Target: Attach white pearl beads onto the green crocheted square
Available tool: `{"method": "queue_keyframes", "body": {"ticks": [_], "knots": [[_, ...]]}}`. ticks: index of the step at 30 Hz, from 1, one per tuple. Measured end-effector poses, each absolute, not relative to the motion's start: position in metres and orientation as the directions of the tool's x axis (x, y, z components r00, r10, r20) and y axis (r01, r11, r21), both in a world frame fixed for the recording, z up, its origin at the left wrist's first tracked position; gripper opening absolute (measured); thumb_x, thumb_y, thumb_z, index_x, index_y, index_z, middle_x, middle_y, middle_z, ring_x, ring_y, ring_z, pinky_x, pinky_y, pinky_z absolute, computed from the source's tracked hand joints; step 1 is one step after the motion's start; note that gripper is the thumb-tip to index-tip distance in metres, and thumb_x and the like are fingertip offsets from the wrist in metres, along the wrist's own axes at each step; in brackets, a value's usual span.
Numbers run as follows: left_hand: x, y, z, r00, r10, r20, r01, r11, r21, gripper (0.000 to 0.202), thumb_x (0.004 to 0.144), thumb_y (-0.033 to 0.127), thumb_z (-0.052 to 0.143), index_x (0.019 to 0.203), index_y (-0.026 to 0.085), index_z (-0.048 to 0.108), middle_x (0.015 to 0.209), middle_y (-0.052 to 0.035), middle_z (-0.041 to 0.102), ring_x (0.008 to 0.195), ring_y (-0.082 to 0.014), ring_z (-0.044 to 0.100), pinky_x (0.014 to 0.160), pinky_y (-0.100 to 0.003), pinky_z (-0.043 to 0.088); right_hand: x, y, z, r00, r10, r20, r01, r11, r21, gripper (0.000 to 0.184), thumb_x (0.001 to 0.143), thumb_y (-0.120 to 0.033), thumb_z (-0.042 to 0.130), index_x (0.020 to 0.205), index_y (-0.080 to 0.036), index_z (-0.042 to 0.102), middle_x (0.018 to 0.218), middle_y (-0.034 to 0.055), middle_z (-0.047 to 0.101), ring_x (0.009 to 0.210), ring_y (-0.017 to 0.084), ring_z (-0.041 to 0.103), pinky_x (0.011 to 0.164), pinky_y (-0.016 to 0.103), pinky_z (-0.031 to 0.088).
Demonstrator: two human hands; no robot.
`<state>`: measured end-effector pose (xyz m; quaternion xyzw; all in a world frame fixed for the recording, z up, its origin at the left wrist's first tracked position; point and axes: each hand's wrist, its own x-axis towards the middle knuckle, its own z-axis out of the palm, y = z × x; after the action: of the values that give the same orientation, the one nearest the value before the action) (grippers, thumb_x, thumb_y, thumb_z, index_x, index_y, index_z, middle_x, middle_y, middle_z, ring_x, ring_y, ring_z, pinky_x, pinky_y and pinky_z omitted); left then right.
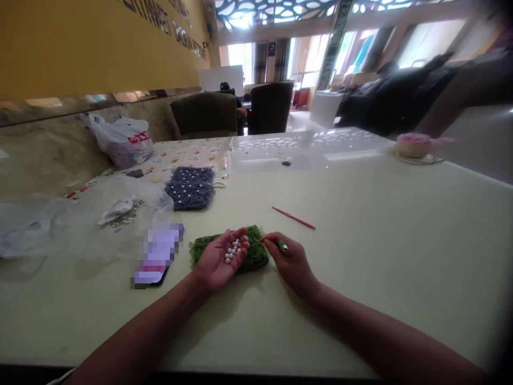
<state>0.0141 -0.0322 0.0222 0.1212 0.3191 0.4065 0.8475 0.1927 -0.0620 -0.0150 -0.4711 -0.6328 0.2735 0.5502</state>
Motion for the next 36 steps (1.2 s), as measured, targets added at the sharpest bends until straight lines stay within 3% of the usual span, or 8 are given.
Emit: {"method": "queue_keyframes", "body": {"ticks": [3, 7, 17, 22, 26, 29, 32, 36], "knots": [[0.017, -0.033, 0.018, 0.441, 0.788, -0.429, -0.658, 0.609, 0.443, 0.035, 0.100, 0.025, 0.036, 0.110, 0.004, 0.060, 0.096, -0.0152, 0.066, 0.096, -0.0220, 0.068, 0.087, -0.036, 0.058, 0.192, -0.064, -0.013, 0.046, 0.873, 0.486, 0.302, 0.452, -0.840, 0.012, 0.090, -0.026, 0.057, 0.091, -0.017, 0.065, 0.082, 0.0023, 0.069, 0.072, 0.014, 0.062, 0.068, 0.023, 0.047], [0.019, -0.034, 0.013, 0.466, 0.783, -0.411, -0.676, 0.615, 0.406, 0.036, 0.100, 0.026, 0.035, 0.117, 0.004, 0.059, 0.107, -0.0167, 0.068, 0.109, -0.0249, 0.065, 0.099, -0.040, 0.052, 0.189, -0.064, -0.010, -0.047, 0.866, 0.498, 0.319, 0.485, -0.814, 0.011, 0.089, -0.019, 0.056, 0.094, -0.019, 0.065, 0.085, 0.0019, 0.071, 0.072, 0.013, 0.064, 0.068, 0.022, 0.048], [0.020, -0.035, 0.013, 0.456, 0.775, -0.438, -0.657, 0.625, 0.422, 0.038, 0.101, 0.025, 0.034, 0.124, 0.004, 0.057, 0.114, -0.0166, 0.068, 0.106, -0.0227, 0.067, 0.089, -0.033, 0.057, 0.183, -0.064, -0.022, -0.113, 0.896, 0.429, 0.344, 0.440, -0.830, 0.018, 0.084, -0.012, 0.056, 0.097, -0.020, 0.066, 0.088, 0.0015, 0.073, 0.075, 0.014, 0.067, 0.071, 0.023, 0.050], [0.023, -0.038, 0.012, 0.406, 0.798, -0.445, -0.625, 0.598, 0.503, 0.031, 0.094, 0.006, 0.044, 0.121, 0.005, 0.059, 0.114, -0.0157, 0.068, 0.101, -0.0190, 0.069, 0.087, -0.029, 0.058, 0.185, -0.063, -0.023, -0.079, 0.885, 0.458, 0.375, 0.452, -0.809, 0.021, 0.083, -0.013, 0.057, 0.100, -0.020, 0.066, 0.092, 0.0028, 0.073, 0.077, 0.016, 0.068, 0.072, 0.025, 0.052], [0.025, -0.040, 0.010, 0.399, 0.808, -0.434, -0.598, 0.588, 0.544, 0.033, 0.091, 0.003, 0.048, 0.121, 0.007, 0.060, 0.111, -0.0152, 0.069, 0.095, -0.0172, 0.070, 0.085, -0.027, 0.058, 0.186, -0.061, -0.020, -0.100, 0.873, 0.477, 0.375, 0.478, -0.795, 0.023, 0.085, -0.013, 0.055, 0.102, -0.022, 0.067, 0.100, 0.0030, 0.074, 0.088, 0.017, 0.069, 0.080, 0.027, 0.053], [0.026, -0.040, 0.008, 0.412, 0.801, -0.434, -0.563, 0.598, 0.570, 0.036, 0.090, 0.003, 0.049, 0.123, 0.008, 0.060, 0.107, -0.0136, 0.070, 0.087, -0.0150, 0.070, 0.081, -0.026, 0.059, 0.185, -0.059, -0.017, -0.143, 0.871, 0.469, 0.464, 0.478, -0.746, 0.032, 0.081, -0.008, 0.055, 0.107, -0.024, 0.068, 0.101, 0.0021, 0.074, 0.090, 0.018, 0.069, 0.080, 0.027, 0.052], [0.025, -0.041, 0.006, 0.431, 0.797, -0.423, -0.526, 0.603, 0.600, 0.038, 0.089, 0.003, 0.049, 0.125, 0.010, 0.060, 0.113, -0.0133, 0.068, 0.091, -0.0153, 0.069, 0.081, -0.025, 0.058, 0.184, -0.057, -0.015, -0.205, 0.882, 0.423, 0.582, 0.458, -0.672, 0.046, 0.076, -0.004, 0.055, 0.115, -0.025, 0.067, 0.108, 0.0016, 0.073, 0.093, 0.019, 0.069, 0.080, 0.027, 0.052], [0.025, -0.041, 0.005, 0.436, 0.778, -0.453, -0.478, 0.627, 0.616, 0.040, 0.088, 0.001, 0.050, 0.126, 0.010, 0.060, 0.121, -0.0130, 0.066, 0.092, -0.0141, 0.068, 0.081, -0.022, 0.058, 0.184, -0.057, -0.016, -0.235, 0.896, 0.377, 0.629, 0.436, -0.644, 0.041, 0.073, -0.002, 0.055, 0.103, -0.024, 0.071, 0.097, 0.0012, 0.075, 0.084, 0.018, 0.069, 0.071, 0.025, 0.049]]}}
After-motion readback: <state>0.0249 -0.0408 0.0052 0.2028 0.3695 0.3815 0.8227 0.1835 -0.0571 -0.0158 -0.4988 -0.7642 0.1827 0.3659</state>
